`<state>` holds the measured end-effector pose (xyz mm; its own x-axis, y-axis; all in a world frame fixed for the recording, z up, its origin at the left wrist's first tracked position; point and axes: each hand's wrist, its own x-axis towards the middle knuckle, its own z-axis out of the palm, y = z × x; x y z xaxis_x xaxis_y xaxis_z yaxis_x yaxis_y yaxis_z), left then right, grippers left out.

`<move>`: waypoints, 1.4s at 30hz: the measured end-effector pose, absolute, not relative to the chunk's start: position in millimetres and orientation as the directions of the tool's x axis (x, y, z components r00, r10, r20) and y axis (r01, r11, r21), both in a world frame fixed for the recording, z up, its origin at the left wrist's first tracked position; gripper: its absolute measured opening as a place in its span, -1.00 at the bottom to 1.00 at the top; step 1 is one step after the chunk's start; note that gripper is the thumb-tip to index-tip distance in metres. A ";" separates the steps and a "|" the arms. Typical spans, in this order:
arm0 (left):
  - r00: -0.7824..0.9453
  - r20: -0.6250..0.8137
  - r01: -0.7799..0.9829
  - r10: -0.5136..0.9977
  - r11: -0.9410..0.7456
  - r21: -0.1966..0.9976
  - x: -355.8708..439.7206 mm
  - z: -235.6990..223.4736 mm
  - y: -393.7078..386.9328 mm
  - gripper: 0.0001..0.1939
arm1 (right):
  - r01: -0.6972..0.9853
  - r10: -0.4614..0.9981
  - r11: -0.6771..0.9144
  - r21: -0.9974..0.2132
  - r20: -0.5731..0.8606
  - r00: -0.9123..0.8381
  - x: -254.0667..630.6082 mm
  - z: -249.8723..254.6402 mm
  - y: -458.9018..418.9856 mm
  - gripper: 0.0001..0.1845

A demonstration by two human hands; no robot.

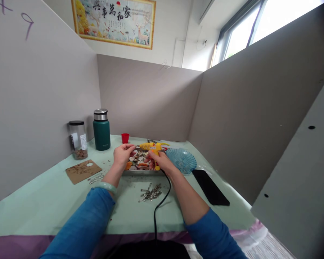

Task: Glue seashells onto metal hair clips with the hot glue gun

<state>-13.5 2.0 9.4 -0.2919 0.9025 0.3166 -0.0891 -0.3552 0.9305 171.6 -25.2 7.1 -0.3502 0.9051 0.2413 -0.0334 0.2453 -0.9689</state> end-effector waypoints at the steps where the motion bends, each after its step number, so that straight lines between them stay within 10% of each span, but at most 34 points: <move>1: -0.290 0.320 -0.084 0.902 -0.357 0.930 -13.5 9.1 2.0 -0.61 | -0.032 0.903 0.247 -0.968 0.242 -0.354 171.3 7.4 -25.5 -0.52; 42: -0.319 0.316 -0.088 0.894 -0.360 0.929 -13.1 9.5 2.3 -0.67 | -0.026 0.914 0.229 -0.973 0.224 -0.337 172.4 8.1 -24.1 -0.53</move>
<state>-13.1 2.3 9.5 -0.3187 0.8936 0.3160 -0.0885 -0.3600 0.9287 172.4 -24.1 8.1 -0.3372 0.9144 0.2238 -0.0259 0.2287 -0.9732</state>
